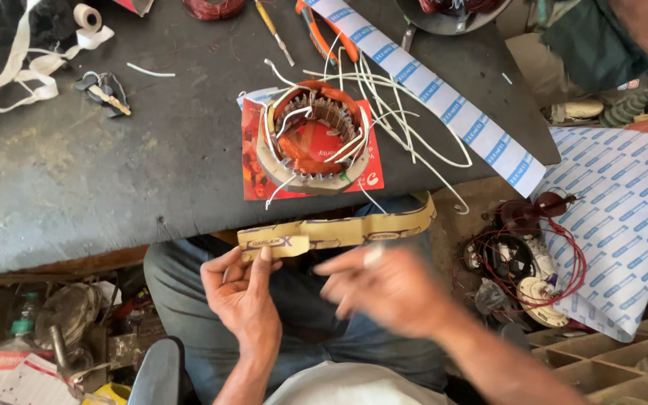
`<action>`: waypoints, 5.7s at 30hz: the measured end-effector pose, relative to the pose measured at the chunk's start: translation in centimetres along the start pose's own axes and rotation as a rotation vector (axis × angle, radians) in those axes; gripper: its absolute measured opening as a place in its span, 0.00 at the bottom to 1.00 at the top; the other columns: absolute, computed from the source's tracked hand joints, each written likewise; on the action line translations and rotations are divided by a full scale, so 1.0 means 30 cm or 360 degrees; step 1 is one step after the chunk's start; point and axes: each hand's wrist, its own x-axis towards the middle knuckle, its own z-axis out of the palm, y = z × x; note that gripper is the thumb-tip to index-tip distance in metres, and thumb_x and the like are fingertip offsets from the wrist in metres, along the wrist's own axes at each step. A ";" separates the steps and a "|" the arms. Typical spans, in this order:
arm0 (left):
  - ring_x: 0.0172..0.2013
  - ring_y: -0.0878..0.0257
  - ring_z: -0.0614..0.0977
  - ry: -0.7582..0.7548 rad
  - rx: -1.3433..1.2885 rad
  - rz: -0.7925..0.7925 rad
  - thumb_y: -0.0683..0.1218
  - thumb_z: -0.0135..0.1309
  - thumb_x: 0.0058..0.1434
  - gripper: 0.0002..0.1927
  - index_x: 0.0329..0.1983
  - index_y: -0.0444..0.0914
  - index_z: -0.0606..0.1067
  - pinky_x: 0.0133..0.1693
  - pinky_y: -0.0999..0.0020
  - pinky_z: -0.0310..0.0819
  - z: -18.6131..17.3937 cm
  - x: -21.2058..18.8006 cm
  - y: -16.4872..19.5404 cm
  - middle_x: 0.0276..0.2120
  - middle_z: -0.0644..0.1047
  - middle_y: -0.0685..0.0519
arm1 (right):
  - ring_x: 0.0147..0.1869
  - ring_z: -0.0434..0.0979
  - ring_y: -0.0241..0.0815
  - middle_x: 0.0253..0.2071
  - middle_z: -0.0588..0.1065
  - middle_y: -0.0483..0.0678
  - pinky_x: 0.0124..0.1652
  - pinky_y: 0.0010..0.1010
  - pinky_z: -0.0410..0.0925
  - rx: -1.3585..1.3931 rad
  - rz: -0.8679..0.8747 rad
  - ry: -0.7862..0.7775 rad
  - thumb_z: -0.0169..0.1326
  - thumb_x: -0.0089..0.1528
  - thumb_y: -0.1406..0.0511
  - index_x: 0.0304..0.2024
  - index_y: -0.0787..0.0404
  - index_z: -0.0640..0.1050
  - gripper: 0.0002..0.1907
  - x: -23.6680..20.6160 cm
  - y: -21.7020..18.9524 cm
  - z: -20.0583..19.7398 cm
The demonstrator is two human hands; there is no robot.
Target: The person is repairing an electrical coil by cutting strips of cardboard and inserting them into the coil's slots. They use scissors to cut the cardboard and their hands to place the pieces into the coil.
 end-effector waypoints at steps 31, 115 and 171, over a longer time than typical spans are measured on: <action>0.37 0.58 0.85 -0.0020 0.0180 -0.0126 0.31 0.56 0.61 0.16 0.47 0.32 0.65 0.39 0.64 0.85 -0.014 -0.046 -0.048 0.39 0.80 0.39 | 0.58 0.74 0.58 0.51 0.75 0.53 0.57 0.60 0.65 -0.1637 -0.0207 0.1388 0.53 0.66 0.58 0.43 0.53 0.84 0.11 0.799 -0.163 -0.682; 0.39 0.66 0.83 0.0217 0.0288 0.0319 0.37 0.58 0.67 0.14 0.48 0.32 0.65 0.38 0.77 0.79 -0.316 0.005 -0.077 0.41 0.76 0.49 | 0.28 0.79 0.41 0.28 0.76 0.50 0.27 0.29 0.70 0.0596 0.0552 -0.0145 0.57 0.58 0.58 0.42 0.62 0.73 0.17 0.018 0.477 0.540; 0.42 0.62 0.85 -0.0791 0.0102 -0.0048 0.31 0.59 0.64 0.17 0.50 0.34 0.66 0.43 0.71 0.81 -0.259 -0.036 0.166 0.43 0.78 0.47 | 0.49 0.80 0.34 0.44 0.79 0.46 0.49 0.26 0.73 0.0322 -0.0487 0.0364 0.64 0.57 0.65 0.53 0.62 0.73 0.24 -0.009 0.163 0.231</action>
